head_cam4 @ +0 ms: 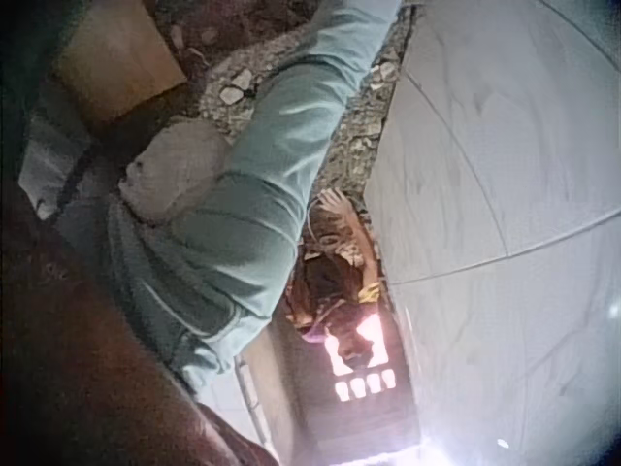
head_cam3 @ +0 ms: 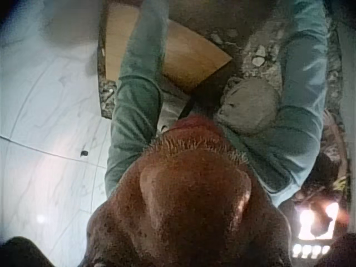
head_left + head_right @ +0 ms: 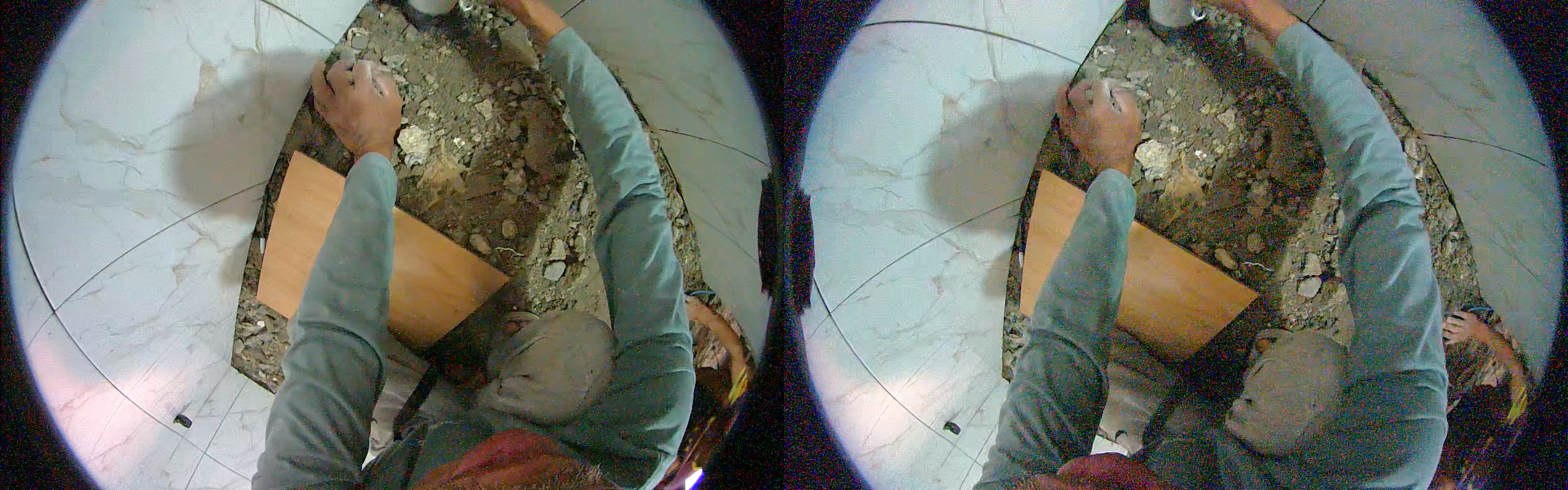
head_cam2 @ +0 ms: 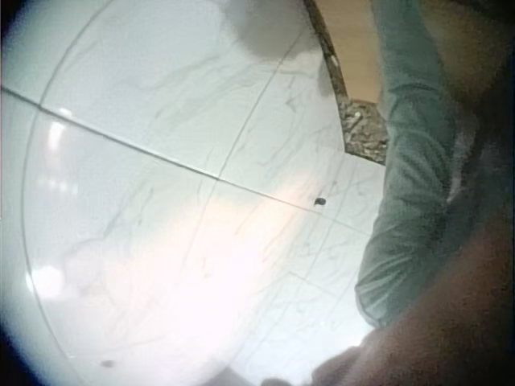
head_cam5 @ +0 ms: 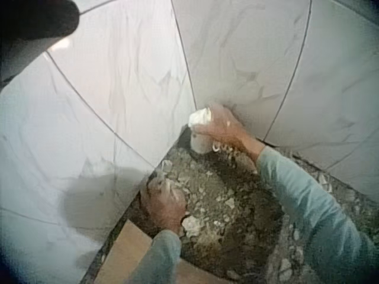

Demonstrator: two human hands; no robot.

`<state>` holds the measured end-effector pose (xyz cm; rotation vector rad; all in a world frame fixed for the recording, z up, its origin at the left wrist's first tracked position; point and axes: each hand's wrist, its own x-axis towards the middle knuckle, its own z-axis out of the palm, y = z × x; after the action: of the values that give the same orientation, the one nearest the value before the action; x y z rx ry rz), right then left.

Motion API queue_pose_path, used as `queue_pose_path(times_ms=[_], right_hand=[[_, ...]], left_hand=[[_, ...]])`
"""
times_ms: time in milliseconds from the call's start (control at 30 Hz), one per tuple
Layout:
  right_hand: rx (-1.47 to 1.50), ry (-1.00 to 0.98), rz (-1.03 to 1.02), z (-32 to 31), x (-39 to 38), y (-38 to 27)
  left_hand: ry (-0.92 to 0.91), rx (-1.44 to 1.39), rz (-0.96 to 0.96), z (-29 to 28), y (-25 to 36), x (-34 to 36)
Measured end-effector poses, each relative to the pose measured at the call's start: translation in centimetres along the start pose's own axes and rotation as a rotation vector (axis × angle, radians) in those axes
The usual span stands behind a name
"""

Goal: The person positions a tile on the dirt floor, taps it into place using a hammer, and applies material around a vertical pipe by hand.

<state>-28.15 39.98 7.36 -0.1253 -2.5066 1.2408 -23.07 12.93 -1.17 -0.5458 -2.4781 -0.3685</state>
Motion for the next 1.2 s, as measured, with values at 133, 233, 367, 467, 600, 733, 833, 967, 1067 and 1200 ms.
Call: queue_pose_path(times_ms=[133, 233, 367, 467, 600, 733, 833, 967, 1067, 1200], right_hand=[[-0.248, -0.058, 0.022, 0.5, 0.9, -0.7], [-0.412, 0.071, -0.201, 1.2, 0.4, -1.1], [-0.592, -0.13, -0.091, 1.1, 0.0, -0.9], [-0.693, -0.095, -0.157, 1.0, 0.6, -0.4], [-0.641, -0.082, -0.301, 1.0, 1.1, 0.5], [-0.631, -0.066, -0.28, 0.5, 0.6, 0.3], [-0.635, -0.069, -0.285, 0.1, 0.3, -0.6], [-0.695, -0.148, -0.116, 0.0, -0.2, -1.4], [-0.725, -0.105, -0.109, 0.1, -0.6, -1.6], [-0.834, -0.147, -0.185, 0.1, -0.2, -1.5]], left_hand=[[-0.055, -0.017, -0.001, 0.0, -0.2, -0.3], [-0.077, -0.008, -0.034, 0.0, 0.0, -0.3], [-0.055, 0.002, -0.029, 0.0, 0.1, 0.0], [-0.03, -0.005, -0.019, 0.1, 0.0, -0.1], [-0.013, 0.008, -0.012, 0.5, -0.1, -0.4], [-0.082, 0.024, -0.029, 0.6, -0.3, -0.3], [-0.045, -0.056, 0.015, 0.2, -0.5, -0.4], [-0.019, -0.016, 0.031, 0.0, -0.5, -1.0], [-0.019, -0.027, 0.015, 0.1, -0.2, -0.9], [-0.274, -0.078, -0.137, -0.9, 0.4, 0.3]])
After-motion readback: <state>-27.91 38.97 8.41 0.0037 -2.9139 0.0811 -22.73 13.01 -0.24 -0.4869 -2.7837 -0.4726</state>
